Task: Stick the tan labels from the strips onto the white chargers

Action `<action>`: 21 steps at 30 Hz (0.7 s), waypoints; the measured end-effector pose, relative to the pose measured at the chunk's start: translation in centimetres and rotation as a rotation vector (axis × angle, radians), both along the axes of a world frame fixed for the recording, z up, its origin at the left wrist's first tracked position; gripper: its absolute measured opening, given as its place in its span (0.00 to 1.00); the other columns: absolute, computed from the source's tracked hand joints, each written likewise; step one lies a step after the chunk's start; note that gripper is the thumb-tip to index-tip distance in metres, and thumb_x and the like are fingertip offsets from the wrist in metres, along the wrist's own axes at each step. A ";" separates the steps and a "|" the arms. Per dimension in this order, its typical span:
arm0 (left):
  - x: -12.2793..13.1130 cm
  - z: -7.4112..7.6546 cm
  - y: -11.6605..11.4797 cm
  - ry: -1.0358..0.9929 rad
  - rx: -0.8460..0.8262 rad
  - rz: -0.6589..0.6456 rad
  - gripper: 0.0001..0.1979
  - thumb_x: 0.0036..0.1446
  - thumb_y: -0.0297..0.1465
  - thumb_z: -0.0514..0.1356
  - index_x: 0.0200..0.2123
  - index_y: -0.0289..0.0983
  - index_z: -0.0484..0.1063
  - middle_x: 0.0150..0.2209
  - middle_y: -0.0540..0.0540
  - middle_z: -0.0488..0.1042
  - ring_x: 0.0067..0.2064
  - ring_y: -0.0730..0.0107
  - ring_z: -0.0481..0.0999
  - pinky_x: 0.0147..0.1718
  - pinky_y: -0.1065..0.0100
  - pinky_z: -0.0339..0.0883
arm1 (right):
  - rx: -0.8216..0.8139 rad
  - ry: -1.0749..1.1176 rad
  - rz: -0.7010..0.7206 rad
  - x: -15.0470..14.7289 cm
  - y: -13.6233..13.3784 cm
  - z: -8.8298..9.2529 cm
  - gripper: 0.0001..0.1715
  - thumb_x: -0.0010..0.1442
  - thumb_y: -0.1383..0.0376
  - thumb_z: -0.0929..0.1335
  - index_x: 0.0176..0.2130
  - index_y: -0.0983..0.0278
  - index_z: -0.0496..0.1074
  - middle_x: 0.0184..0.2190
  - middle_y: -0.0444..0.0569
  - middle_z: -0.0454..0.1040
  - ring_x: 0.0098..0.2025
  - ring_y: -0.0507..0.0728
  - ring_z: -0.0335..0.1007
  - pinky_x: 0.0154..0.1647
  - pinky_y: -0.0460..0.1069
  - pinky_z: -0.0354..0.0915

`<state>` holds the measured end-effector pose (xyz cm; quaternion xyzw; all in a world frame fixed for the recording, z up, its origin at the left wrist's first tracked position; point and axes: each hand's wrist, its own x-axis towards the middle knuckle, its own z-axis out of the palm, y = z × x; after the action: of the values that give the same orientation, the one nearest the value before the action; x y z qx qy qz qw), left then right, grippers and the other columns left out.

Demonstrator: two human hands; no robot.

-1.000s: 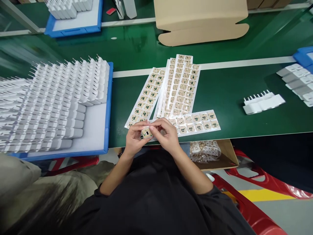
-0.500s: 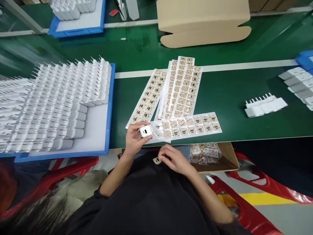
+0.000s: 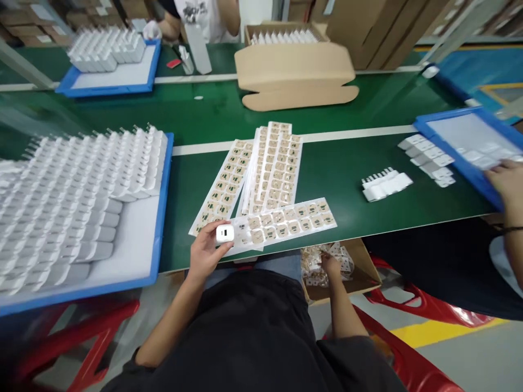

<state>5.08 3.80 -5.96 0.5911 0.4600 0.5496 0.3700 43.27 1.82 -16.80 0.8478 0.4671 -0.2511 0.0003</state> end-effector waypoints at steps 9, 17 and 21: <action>2.2 3.9 1.0 0.475 0.266 -0.229 0.32 0.66 0.28 0.61 0.70 0.52 0.60 0.54 0.43 0.76 0.55 0.58 0.74 0.54 0.57 0.72 | 0.195 0.602 0.501 -2.0 -4.2 13.5 0.15 0.69 0.54 0.68 0.43 0.59 0.81 0.41 0.49 0.83 0.43 0.59 0.79 0.48 0.51 0.74; 6.8 3.3 0.7 0.527 0.228 -0.524 0.41 0.64 0.23 0.58 0.74 0.50 0.45 0.65 0.39 0.68 0.65 0.55 0.71 0.61 0.53 0.72 | 0.854 0.410 0.866 -10.8 -1.7 17.3 0.26 0.69 0.55 0.69 0.61 0.63 0.70 0.54 0.61 0.74 0.55 0.62 0.74 0.53 0.54 0.74; 6.7 2.9 1.0 0.545 0.236 -0.428 0.39 0.67 0.30 0.59 0.74 0.50 0.42 0.70 0.37 0.62 0.70 0.52 0.65 0.64 0.49 0.70 | 0.975 0.297 0.782 -7.9 0.1 15.0 0.24 0.69 0.53 0.69 0.59 0.61 0.72 0.48 0.56 0.78 0.50 0.61 0.76 0.50 0.55 0.76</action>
<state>11.74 4.80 -3.04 0.8374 0.3408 0.3315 0.2698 35.41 1.94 -1.77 0.4741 0.7973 -0.1062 -0.3583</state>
